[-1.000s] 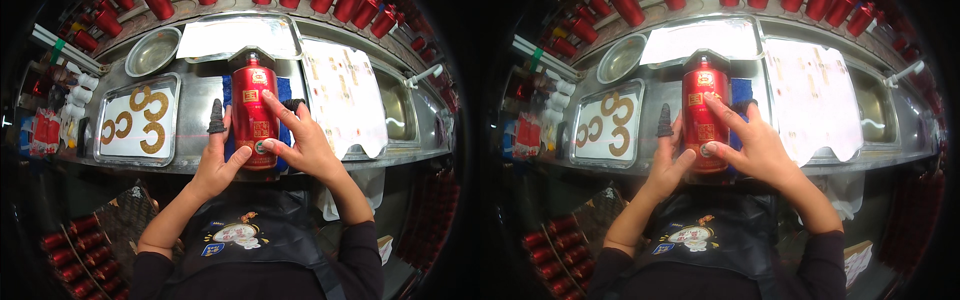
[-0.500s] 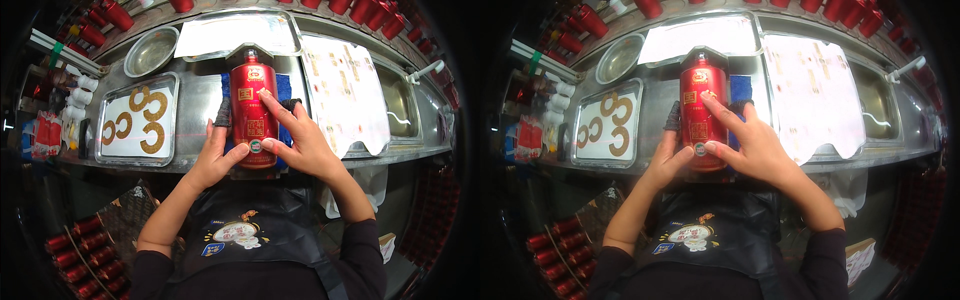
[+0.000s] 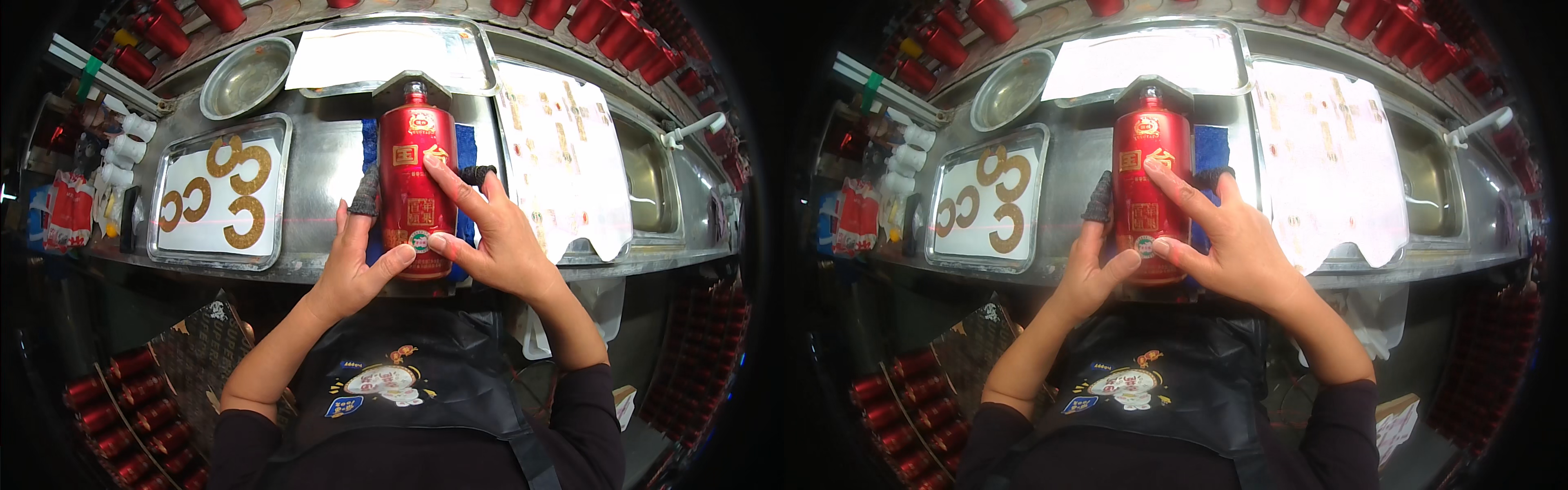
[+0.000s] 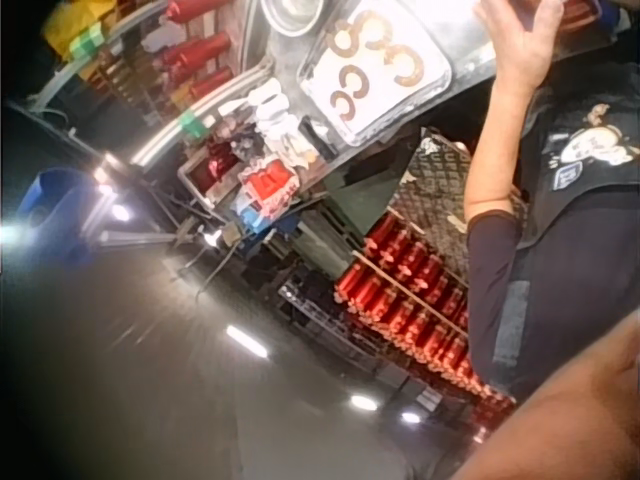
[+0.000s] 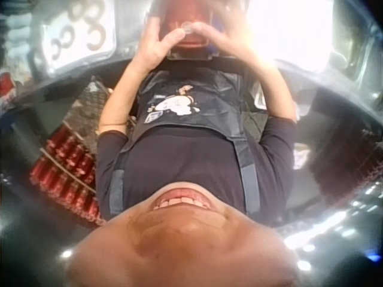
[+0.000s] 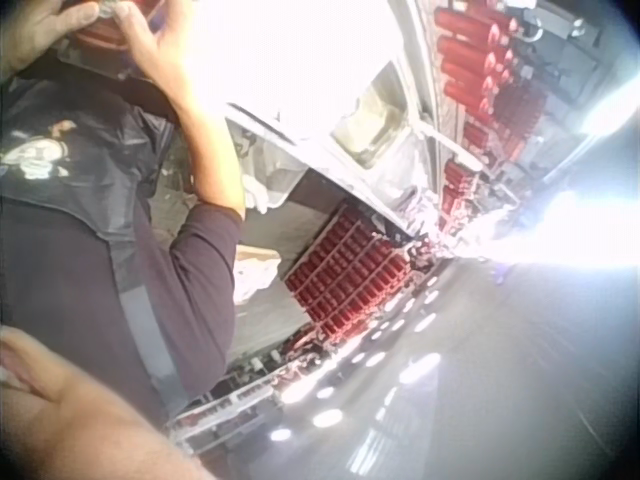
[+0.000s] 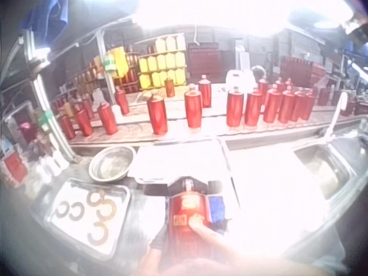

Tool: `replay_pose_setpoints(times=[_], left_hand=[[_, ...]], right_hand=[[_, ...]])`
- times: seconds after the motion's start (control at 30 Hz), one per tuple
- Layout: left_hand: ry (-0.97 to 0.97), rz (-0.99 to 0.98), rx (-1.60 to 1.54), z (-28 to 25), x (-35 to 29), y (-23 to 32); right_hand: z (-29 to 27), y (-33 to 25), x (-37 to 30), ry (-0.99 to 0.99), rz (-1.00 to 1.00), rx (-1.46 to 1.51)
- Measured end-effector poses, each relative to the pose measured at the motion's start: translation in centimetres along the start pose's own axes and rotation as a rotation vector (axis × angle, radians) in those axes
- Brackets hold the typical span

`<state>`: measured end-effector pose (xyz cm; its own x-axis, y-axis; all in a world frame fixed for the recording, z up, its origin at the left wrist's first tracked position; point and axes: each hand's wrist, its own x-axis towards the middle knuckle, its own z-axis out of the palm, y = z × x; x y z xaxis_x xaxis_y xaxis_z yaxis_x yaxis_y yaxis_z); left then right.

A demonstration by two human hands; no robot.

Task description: The person applies gold decorative stickers to red cylindrical containers, smoothing them with a cloth and wiping the surfaces. They handle multiple containers one at a time, placing finished items aside and retrieving new ones from a nearby rack.

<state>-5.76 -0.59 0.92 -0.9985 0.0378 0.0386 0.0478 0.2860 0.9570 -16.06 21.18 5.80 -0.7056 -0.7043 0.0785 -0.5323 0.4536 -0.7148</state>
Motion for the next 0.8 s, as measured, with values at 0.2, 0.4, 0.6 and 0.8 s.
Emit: replay_pose_setpoints(times=[0.2, 0.4, 0.6, 0.8], left_hand=[[0.134, 0.059, 0.05, -0.1, 0.0, -0.1], [0.107, 0.37, 0.219, -0.5, 0.2, 0.4], [0.03, 0.384, 0.327, -0.9, 0.9, -0.1], [0.088, 0.443, 0.261, -1.3, 1.5, -0.3]], right_hand=[[0.0, 0.1, 0.0, -0.034, 0.025, -0.04], [0.1, 0.6, 0.0, -0.034, 0.046, -0.01], [0.9, 2.3, 0.2, 0.043, -0.082, -0.053], [1.2, 2.7, 0.3, 0.085, -0.135, 0.086]])
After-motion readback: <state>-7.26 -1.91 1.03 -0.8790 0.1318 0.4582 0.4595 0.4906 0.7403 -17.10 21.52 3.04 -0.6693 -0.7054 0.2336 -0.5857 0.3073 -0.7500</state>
